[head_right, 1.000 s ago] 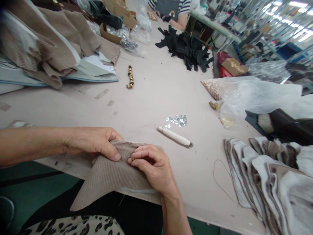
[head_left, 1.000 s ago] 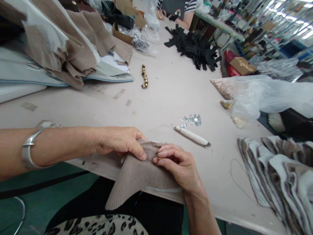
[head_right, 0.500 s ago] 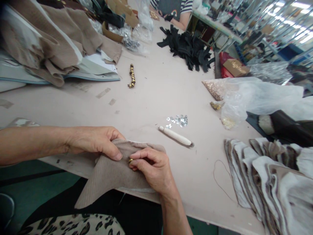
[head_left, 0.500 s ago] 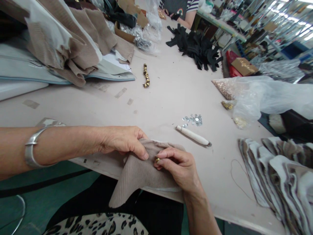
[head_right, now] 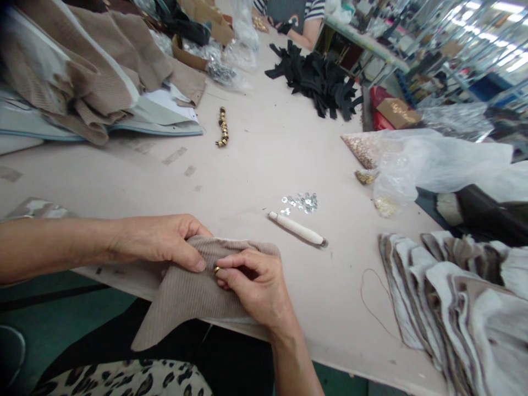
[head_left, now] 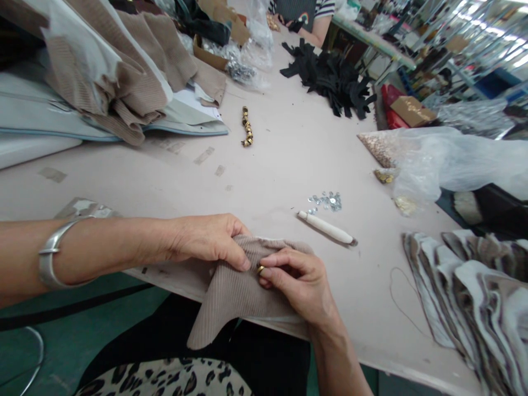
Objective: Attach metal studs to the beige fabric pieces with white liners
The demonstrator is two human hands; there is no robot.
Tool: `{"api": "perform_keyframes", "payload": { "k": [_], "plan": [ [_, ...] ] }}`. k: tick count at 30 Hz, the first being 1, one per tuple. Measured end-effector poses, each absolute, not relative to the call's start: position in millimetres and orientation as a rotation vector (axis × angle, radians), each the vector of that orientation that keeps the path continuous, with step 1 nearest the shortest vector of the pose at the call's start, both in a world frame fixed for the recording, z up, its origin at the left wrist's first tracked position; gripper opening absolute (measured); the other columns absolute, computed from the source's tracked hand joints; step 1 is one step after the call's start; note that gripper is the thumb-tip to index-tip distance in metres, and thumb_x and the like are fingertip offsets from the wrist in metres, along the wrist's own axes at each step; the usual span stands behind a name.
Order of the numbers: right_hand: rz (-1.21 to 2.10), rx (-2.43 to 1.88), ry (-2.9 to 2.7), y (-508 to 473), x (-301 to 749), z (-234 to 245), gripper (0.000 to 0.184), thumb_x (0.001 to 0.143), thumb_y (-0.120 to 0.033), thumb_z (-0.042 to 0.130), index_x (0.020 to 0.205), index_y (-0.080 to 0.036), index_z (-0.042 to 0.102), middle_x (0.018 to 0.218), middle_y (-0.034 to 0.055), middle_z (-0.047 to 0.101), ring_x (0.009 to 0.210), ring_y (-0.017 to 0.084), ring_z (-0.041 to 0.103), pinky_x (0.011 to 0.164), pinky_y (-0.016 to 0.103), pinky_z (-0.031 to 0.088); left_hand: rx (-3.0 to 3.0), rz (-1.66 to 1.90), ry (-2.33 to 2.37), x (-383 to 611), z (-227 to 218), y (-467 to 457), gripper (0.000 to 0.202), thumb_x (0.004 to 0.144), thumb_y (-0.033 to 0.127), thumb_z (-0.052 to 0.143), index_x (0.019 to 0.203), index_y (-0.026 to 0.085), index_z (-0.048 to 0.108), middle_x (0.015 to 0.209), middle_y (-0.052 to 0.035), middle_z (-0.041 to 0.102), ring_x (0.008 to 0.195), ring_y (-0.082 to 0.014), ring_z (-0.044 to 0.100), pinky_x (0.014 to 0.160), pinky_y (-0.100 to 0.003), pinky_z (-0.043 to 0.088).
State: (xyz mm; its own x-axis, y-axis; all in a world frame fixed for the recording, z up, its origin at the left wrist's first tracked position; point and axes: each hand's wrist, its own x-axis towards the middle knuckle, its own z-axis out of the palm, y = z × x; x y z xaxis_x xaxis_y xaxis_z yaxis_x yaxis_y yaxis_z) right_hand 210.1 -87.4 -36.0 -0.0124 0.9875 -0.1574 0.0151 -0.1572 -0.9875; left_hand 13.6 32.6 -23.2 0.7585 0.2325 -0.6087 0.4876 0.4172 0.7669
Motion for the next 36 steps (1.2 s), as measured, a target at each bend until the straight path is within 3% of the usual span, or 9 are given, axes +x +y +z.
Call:
{"api": "perform_keyframes", "payload": {
  "k": [5, 10, 13, 16, 17, 19, 21, 23, 36],
  "plan": [
    [1.331, -1.374, -1.078, -92.2, 205.1, -41.4, 0.012, 0.080, -0.021, 0.081, 0.090, -0.022, 0.074, 0.071, -0.0008, 0.073, 0.060, 0.012, 0.069, 0.057, 0.022, 0.058, 1.248, -0.139, 0.749, 15.9, -16.7, 21.5, 0.026, 0.063, 0.037, 0.075, 0.080, 0.017, 0.069, 0.065, 0.0048, 0.056, 0.057, -0.0111, 0.045, 0.051, -0.021, 0.031],
    [1.054, -1.428, -1.276, -98.3, 201.7, -46.6, 0.017, 0.085, -0.017, 0.074, 0.098, -0.023, 0.066, 0.082, -0.0003, 0.071, 0.064, 0.012, 0.069, 0.058, 0.022, 0.058, 1.692, -0.029, 0.782, 18.9, -11.6, 15.1, 0.028, 0.077, 0.045, 0.072, 0.074, 0.019, 0.063, 0.062, 0.0069, 0.046, 0.061, -0.0108, 0.042, 0.054, -0.022, 0.026],
    [0.642, -1.457, -1.507, -102.0, 202.8, -48.0, 0.038, 0.086, -0.013, 0.071, 0.121, -0.024, 0.060, 0.117, 0.0092, 0.068, 0.067, 0.011, 0.065, 0.058, 0.024, 0.057, 1.946, -0.039, 0.722, 17.9, -11.4, 16.5, 0.029, 0.084, 0.043, 0.070, 0.072, 0.020, 0.058, 0.059, 0.0072, 0.044, 0.058, -0.0108, 0.043, 0.055, -0.024, 0.025],
    [0.393, -1.445, -1.805, -103.1, 205.6, -42.5, 0.059, 0.090, -0.012, 0.066, 0.145, -0.022, 0.047, 0.150, 0.0213, 0.052, 0.080, 0.015, 0.069, 0.067, 0.030, 0.059, 2.267, -0.028, 0.578, 14.5, -12.4, 16.0, 0.021, 0.088, 0.031, 0.069, 0.074, 0.020, 0.058, 0.063, 0.0051, 0.057, 0.059, -0.0117, 0.049, 0.056, -0.026, 0.025],
    [0.356, -1.430, -1.900, -103.0, 206.2, -39.2, 0.058, 0.091, -0.012, 0.064, 0.146, -0.021, 0.046, 0.147, 0.0214, 0.056, 0.086, 0.018, 0.071, 0.072, 0.031, 0.060, 2.385, 0.014, 0.522, 12.8, -12.7, 14.9, 0.017, 0.090, 0.028, 0.068, 0.077, 0.020, 0.060, 0.067, 0.0035, 0.061, 0.061, -0.0127, 0.052, 0.056, -0.027, 0.026],
    [0.272, -1.409, -2.047, -103.2, 206.1, -32.0, 0.042, 0.094, -0.011, 0.059, 0.136, -0.017, 0.056, 0.116, 0.0146, 0.073, 0.085, 0.020, 0.070, 0.072, 0.031, 0.057, 2.611, 0.166, 0.432, 8.6, -12.4, 11.2, 0.011, 0.093, 0.024, 0.065, 0.082, 0.021, 0.063, 0.072, 0.0006, 0.065, 0.063, -0.0149, 0.054, 0.055, -0.029, 0.026],
    [0.140, -1.425, -2.115, -105.4, 203.6, -25.8, 0.023, 0.096, -0.012, 0.054, 0.115, -0.017, 0.066, 0.081, 0.0052, 0.070, 0.070, 0.019, 0.065, 0.062, 0.029, 0.050, 2.784, 0.340, 0.369, 3.2, -10.3, 6.1, 0.012, 0.096, 0.019, 0.060, 0.084, 0.021, 0.063, 0.071, -0.0007, 0.064, 0.062, -0.0163, 0.054, 0.054, -0.031, 0.027],
    [-0.009, -1.457, -2.116, -110.4, 199.2, -21.4, 0.018, 0.098, -0.014, 0.051, 0.100, -0.018, 0.069, 0.068, 0.0012, 0.060, 0.060, 0.017, 0.057, 0.055, 0.029, 0.043, 2.884, 0.473, 0.321, -2.7, -6.6, -0.1, 0.018, 0.096, 0.013, 0.054, 0.082, 0.020, 0.061, 0.070, -0.0007, 0.061, 0.062, -0.0169, 0.053, 0.055, -0.032, 0.030],
    [-0.187, -1.378, -2.104, -148.1, 173.3, 7.8, 0.014, 0.101, -0.014, 0.052, 0.095, -0.020, 0.062, 0.064, 0.0007, 0.057, 0.058, 0.018, 0.046, 0.057, 0.034, 0.033, 2.847, 0.794, 0.301, -28.7, 3.8, -41.1, 0.033, 0.102, 0.012, 0.044, 0.078, 0.019, 0.064, 0.063, -0.0002, 0.051, 0.060, -0.0171, 0.043, 0.056, -0.036, 0.028]
  ]
}}
